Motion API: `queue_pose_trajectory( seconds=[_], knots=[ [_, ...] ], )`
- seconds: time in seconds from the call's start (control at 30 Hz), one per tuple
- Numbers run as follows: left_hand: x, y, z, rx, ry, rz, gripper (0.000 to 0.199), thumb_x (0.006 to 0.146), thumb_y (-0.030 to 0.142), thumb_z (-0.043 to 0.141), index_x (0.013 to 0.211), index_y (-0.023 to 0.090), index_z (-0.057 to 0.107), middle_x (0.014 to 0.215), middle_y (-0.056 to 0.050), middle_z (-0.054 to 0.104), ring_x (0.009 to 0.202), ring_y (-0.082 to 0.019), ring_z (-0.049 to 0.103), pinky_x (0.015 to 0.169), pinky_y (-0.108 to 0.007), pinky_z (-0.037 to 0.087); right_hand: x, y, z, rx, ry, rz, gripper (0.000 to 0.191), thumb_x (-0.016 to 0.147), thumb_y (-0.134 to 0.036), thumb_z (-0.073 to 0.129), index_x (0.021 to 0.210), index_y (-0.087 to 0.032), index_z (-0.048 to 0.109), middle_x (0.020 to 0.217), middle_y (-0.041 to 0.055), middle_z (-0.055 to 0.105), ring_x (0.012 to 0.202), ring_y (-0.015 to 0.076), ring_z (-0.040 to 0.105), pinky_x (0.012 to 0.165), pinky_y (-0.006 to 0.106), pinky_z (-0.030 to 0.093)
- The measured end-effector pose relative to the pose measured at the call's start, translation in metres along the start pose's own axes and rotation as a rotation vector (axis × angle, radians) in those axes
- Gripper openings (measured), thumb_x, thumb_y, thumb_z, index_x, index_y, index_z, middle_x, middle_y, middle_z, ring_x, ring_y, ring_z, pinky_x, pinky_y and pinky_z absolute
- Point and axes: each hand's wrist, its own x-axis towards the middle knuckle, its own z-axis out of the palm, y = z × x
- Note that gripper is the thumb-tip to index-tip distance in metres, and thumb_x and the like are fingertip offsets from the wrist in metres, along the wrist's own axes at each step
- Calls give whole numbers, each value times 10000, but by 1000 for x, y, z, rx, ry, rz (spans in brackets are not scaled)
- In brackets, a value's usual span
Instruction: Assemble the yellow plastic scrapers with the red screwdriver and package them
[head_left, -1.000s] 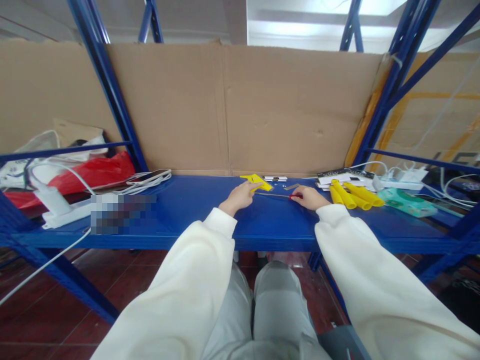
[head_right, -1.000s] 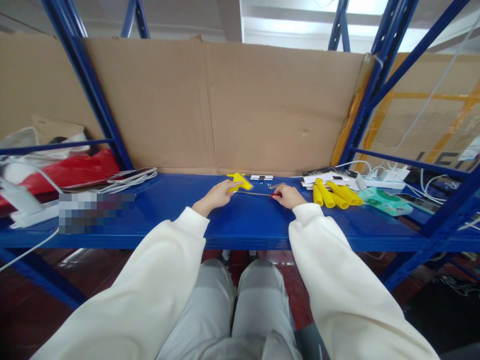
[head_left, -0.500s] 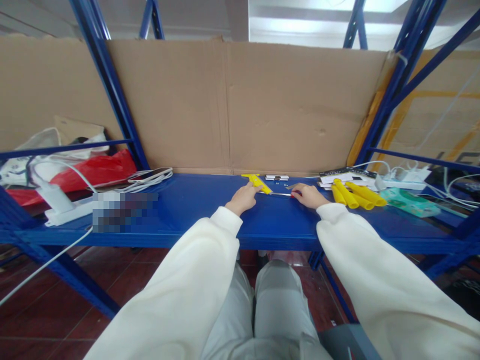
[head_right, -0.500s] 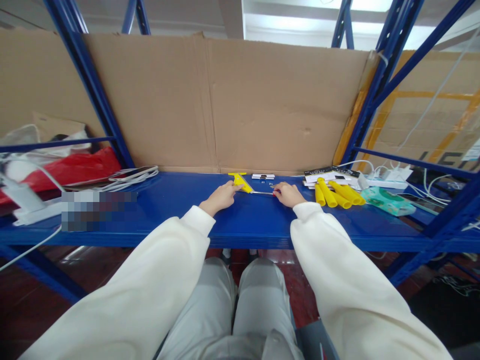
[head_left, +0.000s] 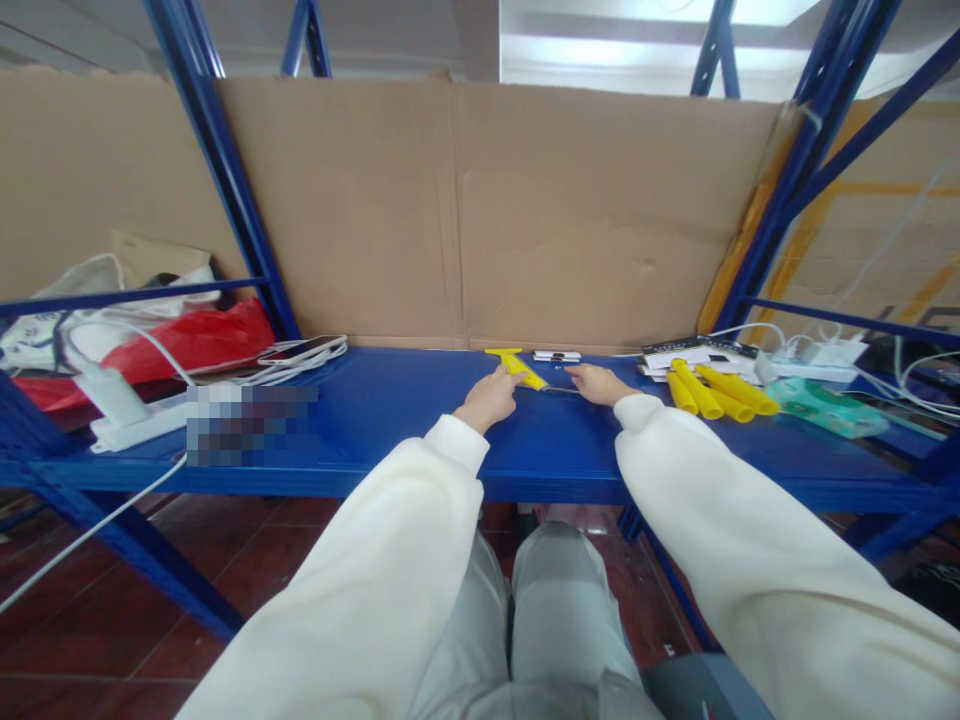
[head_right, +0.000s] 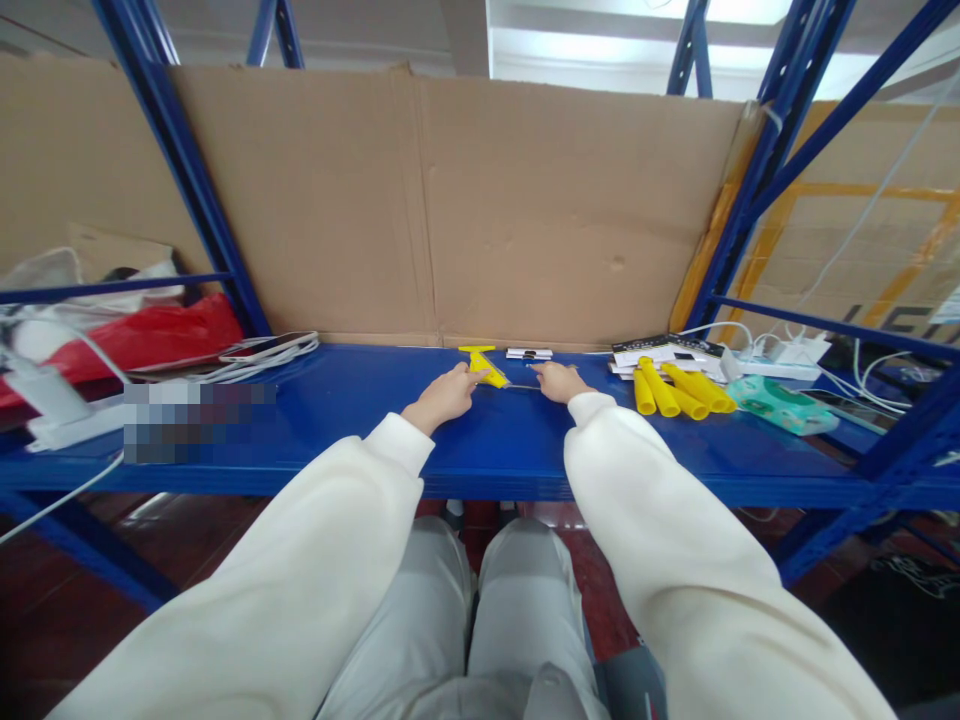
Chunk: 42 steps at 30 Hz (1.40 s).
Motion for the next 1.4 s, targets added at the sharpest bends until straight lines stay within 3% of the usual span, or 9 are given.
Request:
queue_pose_trajectory(
  seconds=[0.17, 0.37, 0.63, 0.77, 0.87, 1.07, 1.23, 1.33, 1.4],
  knots=[
    [-1, 4, -1, -18, 24, 6, 563, 939, 106, 396, 1472, 259, 493, 1309, -152, 556, 1168, -273, 630, 986, -362, 486, 28, -10, 4, -15, -100, 164, 481, 912, -188, 467, 1367, -242, 611, 1399, 160, 592, 1274, 336, 565, 1037, 500, 449],
    [2, 1, 2, -64, 30, 7, 491, 950, 167, 448, 1404, 312, 569, 1265, -116, 586, 1151, -252, 633, 974, -339, 490, 52, -10, 12, -45, -114, 129, 448, 899, -217, 491, 1317, -204, 653, 1322, 195, 632, 1216, 306, 610, 980, 424, 502],
    [5, -2, 8, -99, 40, 1, 486, 938, 180, 484, 1400, 297, 578, 1295, -114, 588, 1142, -245, 634, 969, -326, 488, 47, -12, 11, -46, -99, 131, 420, 904, -197, 485, 1269, -212, 691, 1380, 197, 588, 1240, 332, 593, 1000, 453, 487],
    [5, -2, 9, -118, 45, 0, 484, 926, 187, 516, 1391, 302, 587, 1283, -103, 601, 1144, -236, 632, 991, -318, 480, 41, -15, 10, -18, 0, 124, 341, 878, -207, 528, 1130, -222, 758, 1288, 158, 660, 1194, 314, 621, 978, 416, 497],
    [4, -1, 8, -135, 49, -7, 473, 919, 181, 530, 1365, 313, 612, 1257, -94, 616, 1129, -237, 638, 994, -324, 481, 41, -15, 12, 60, 25, 131, 269, 834, -206, 586, 1019, -200, 782, 1092, 128, 741, 1079, 285, 673, 903, 359, 529],
    [3, 1, 6, -144, 45, -4, 454, 923, 181, 521, 1339, 323, 636, 1257, -88, 622, 1119, -245, 642, 992, -332, 483, 42, -13, 9, 185, -60, 112, 99, 738, -208, 709, 780, -162, 787, 775, 81, 755, 838, 245, 697, 782, 294, 545],
    [3, 0, 6, -136, 44, 10, 460, 927, 179, 514, 1348, 327, 626, 1273, -80, 620, 1142, -240, 630, 998, -326, 475, 32, -21, -2, 456, -36, 185, 81, 733, -165, 677, 702, -133, 744, 784, 81, 745, 817, 217, 683, 772, 284, 534],
    [3, 1, 5, -132, 41, 16, 461, 930, 182, 511, 1354, 323, 620, 1282, -83, 616, 1166, -242, 618, 1001, -327, 470, 22, -31, -8, 684, 45, 107, 136, 771, -232, 643, 797, -147, 747, 859, 70, 751, 842, 194, 668, 811, 304, 528],
    [3, 2, 4, -122, 35, 20, 468, 930, 179, 510, 1368, 315, 608, 1270, -88, 620, 1170, -244, 614, 1002, -329, 468, 15, -37, -9, 790, 20, 21, 147, 767, -259, 640, 807, -155, 736, 865, 58, 746, 833, 181, 656, 823, 311, 522]
  ],
)
